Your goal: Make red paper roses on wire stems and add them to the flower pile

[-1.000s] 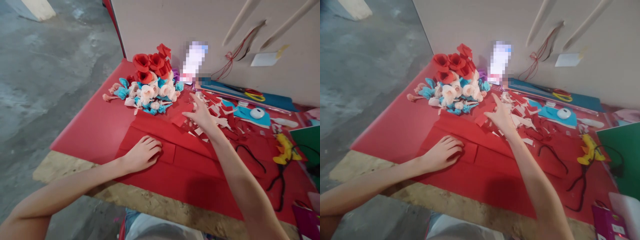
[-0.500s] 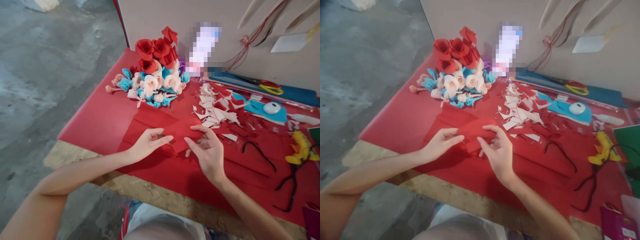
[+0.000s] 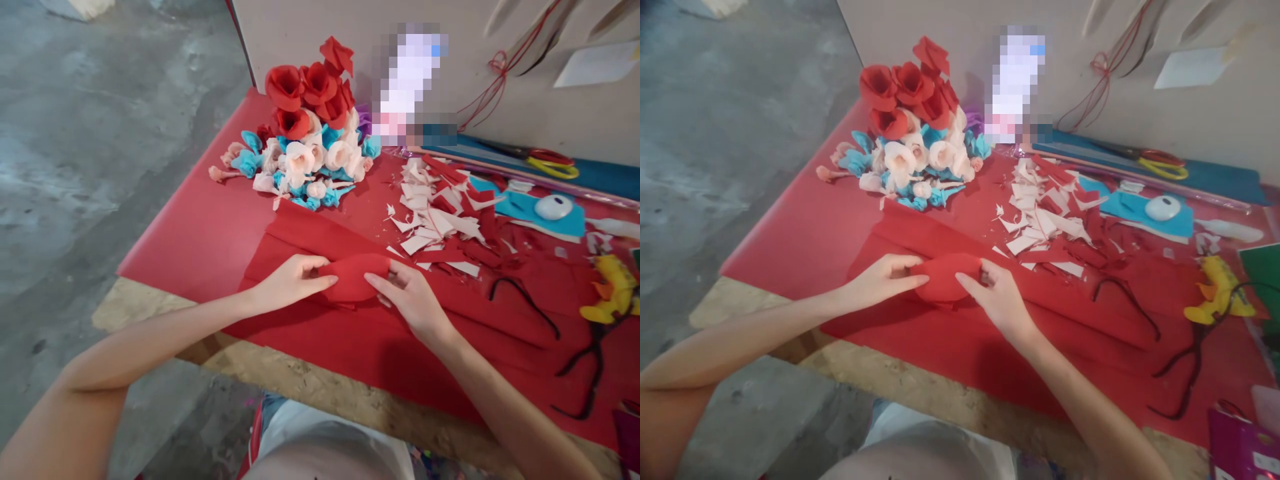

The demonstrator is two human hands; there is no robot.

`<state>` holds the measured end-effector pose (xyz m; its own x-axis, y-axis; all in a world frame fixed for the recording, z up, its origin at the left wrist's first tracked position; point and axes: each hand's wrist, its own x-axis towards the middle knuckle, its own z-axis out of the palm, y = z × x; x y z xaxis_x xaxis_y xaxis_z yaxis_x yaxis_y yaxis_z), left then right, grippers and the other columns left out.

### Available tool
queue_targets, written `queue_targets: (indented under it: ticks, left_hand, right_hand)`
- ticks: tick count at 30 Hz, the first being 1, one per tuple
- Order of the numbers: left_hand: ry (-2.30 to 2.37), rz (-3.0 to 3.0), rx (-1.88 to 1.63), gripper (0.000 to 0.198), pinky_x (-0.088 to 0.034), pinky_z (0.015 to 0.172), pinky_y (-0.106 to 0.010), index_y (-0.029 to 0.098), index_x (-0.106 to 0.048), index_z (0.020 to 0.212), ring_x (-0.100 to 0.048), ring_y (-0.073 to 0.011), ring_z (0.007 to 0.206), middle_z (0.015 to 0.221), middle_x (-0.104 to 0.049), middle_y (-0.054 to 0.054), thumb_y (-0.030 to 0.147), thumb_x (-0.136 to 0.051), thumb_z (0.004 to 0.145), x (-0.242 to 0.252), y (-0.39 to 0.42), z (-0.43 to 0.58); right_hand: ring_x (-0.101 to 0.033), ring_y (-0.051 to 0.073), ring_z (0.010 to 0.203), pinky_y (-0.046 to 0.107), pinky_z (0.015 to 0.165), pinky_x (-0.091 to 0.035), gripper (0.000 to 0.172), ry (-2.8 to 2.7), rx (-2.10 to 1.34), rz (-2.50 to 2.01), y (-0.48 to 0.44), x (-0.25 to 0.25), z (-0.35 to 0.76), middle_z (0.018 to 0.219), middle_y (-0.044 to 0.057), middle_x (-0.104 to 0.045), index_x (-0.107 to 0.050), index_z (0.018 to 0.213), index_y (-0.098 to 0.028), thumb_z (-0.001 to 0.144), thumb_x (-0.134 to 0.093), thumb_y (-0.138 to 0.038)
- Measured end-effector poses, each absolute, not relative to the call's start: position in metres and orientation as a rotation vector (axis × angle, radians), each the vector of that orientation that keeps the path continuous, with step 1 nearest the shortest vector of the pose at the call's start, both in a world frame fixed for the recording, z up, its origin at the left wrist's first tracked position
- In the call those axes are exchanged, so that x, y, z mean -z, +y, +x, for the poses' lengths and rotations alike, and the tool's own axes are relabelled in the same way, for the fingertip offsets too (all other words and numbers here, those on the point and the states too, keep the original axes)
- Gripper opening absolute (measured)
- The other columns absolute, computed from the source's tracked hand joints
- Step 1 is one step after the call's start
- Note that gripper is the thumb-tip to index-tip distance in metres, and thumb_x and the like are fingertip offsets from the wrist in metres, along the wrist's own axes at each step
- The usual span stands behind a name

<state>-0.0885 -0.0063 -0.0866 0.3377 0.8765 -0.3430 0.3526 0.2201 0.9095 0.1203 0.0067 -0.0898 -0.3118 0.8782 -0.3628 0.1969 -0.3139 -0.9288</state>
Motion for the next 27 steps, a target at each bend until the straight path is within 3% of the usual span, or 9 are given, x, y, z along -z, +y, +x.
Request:
queue_targets:
  ticks: [4,7,14,20,23,27]
  left_hand:
    - [1.2,1.317,-0.564,0.024,-0.048,0.074,-0.028,0.013,-0.06,0.085,-0.062,-0.0176,0.082,0.086,-0.066,-0.004,0.035,-0.05,0.083,0.087,-0.005,-0.097]
    - [1.281,1.372,-0.522,0.025,-0.049,0.077,-0.03,0.014,-0.057,0.082,-0.062,-0.0183,0.084,0.087,-0.065,-0.004,0.037,-0.047,0.083,0.091,-0.004,-0.104]
    - [1.366,1.435,-0.363,0.027,-0.046,0.056,-0.025,0.017,-0.048,0.074,-0.061,-0.0152,0.063,0.07,-0.059,0.0,0.041,-0.042,0.083,0.103,-0.004,-0.115]
    - [1.501,1.612,-0.259,0.035,-0.026,0.044,-0.02,0.02,-0.028,0.058,-0.043,-0.0088,0.043,0.049,-0.035,0.007,0.038,-0.046,0.082,0.105,-0.002,-0.113]
    - [1.549,1.695,-0.183,0.03,-0.028,0.044,-0.021,0.02,-0.036,0.064,-0.045,-0.0099,0.041,0.047,-0.041,0.007,0.04,-0.048,0.083,0.1,-0.002,-0.113]
    - [1.784,1.958,-0.173,0.021,-0.033,0.05,-0.024,0.018,-0.05,0.081,-0.055,-0.0162,0.052,0.057,-0.056,0.002,0.039,-0.054,0.082,0.099,-0.004,-0.118]
  right_hand:
    - [-0.045,0.008,0.038,0.02,0.035,-0.032,0.022,-1.481,-1.768,-1.439,0.002,0.089,0.114,0.049,-0.003,-0.055,-0.056,0.069,-0.016,0.073,-0.064,-0.037]
    - [-0.046,0.008,0.037,0.019,0.035,-0.032,0.023,-1.56,-1.834,-1.43,0.003,0.092,0.108,0.047,-0.001,-0.057,-0.056,0.065,-0.015,0.075,-0.06,-0.036]
    - [-0.049,0.007,0.033,0.018,0.035,-0.032,0.03,-1.677,-1.928,-1.428,0.006,0.111,0.105,0.052,0.004,-0.064,-0.053,0.064,-0.015,0.083,-0.049,-0.037]
    - [-0.044,0.005,0.028,0.016,0.035,-0.032,0.037,-1.77,-2.007,-1.53,0.01,0.113,0.101,0.042,0.002,-0.059,-0.044,0.05,-0.016,0.086,-0.047,-0.026]
    - [-0.044,0.005,0.028,0.015,0.032,-0.029,0.037,-1.788,-2.026,-1.568,0.012,0.114,0.1,0.042,0.002,-0.059,-0.044,0.05,-0.016,0.087,-0.045,-0.024]
    - [-0.044,0.005,0.027,0.015,0.029,-0.027,0.035,-1.787,-2.047,-1.608,0.013,0.116,0.1,0.044,0.001,-0.059,-0.042,0.053,-0.017,0.088,-0.043,-0.021]
